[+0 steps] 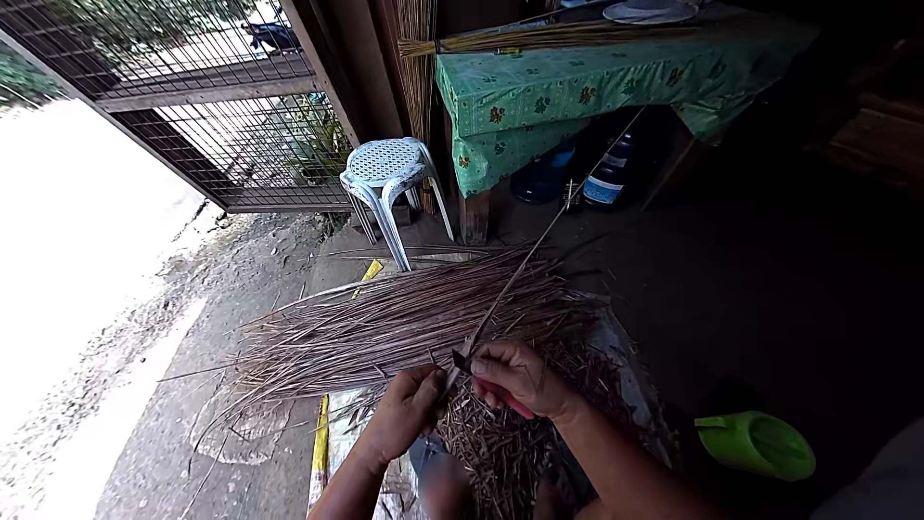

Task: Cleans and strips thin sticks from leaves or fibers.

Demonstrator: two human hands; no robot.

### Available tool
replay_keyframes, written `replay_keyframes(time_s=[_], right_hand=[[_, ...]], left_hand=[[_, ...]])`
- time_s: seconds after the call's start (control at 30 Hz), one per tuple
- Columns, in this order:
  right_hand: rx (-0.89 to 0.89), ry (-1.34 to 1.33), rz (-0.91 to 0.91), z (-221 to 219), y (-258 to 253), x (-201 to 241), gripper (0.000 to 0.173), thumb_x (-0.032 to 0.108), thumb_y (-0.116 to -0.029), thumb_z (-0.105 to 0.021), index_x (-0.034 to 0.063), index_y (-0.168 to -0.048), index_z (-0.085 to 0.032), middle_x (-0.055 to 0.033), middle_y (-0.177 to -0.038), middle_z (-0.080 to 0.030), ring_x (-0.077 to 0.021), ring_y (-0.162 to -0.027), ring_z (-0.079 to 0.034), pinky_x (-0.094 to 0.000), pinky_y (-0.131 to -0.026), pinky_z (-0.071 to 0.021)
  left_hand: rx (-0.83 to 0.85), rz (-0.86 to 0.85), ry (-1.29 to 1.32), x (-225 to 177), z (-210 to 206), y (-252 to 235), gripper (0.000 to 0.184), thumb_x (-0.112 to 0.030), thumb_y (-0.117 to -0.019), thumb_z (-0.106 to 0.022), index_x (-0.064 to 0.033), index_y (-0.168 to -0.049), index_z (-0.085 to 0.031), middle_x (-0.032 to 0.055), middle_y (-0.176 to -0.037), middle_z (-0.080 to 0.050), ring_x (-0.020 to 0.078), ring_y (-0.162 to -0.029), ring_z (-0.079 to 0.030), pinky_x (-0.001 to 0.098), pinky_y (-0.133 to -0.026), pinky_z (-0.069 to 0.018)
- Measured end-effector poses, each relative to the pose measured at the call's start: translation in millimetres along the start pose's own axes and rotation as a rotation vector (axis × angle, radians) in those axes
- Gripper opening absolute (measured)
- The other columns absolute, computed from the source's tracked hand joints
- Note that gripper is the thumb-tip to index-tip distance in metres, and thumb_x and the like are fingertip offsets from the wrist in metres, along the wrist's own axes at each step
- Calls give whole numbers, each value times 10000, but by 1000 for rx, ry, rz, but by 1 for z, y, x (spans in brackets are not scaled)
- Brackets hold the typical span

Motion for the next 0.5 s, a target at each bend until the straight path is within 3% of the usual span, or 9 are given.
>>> replay_keyframes(time_s=[0.5], right_hand=[[-214,178,218,43,1,13,180,131,-1036,-582,-9,-1042,-696,2,-764,-708,-63,-600,-644,-216,-547,-554]], left_hand=[[44,-42,-1,-8,-7,1,369,-280,-1063,-405,-101,-876,-669,-47,-571,-534,13,-420,-436,170,-393,-355]])
Point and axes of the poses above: each hand's wrist, its own y-axis away from the middle knuckle, its own z-axis out of the back of the hand, x = y × z, the point moved 5 cm from there along -y, towards the middle knuckle
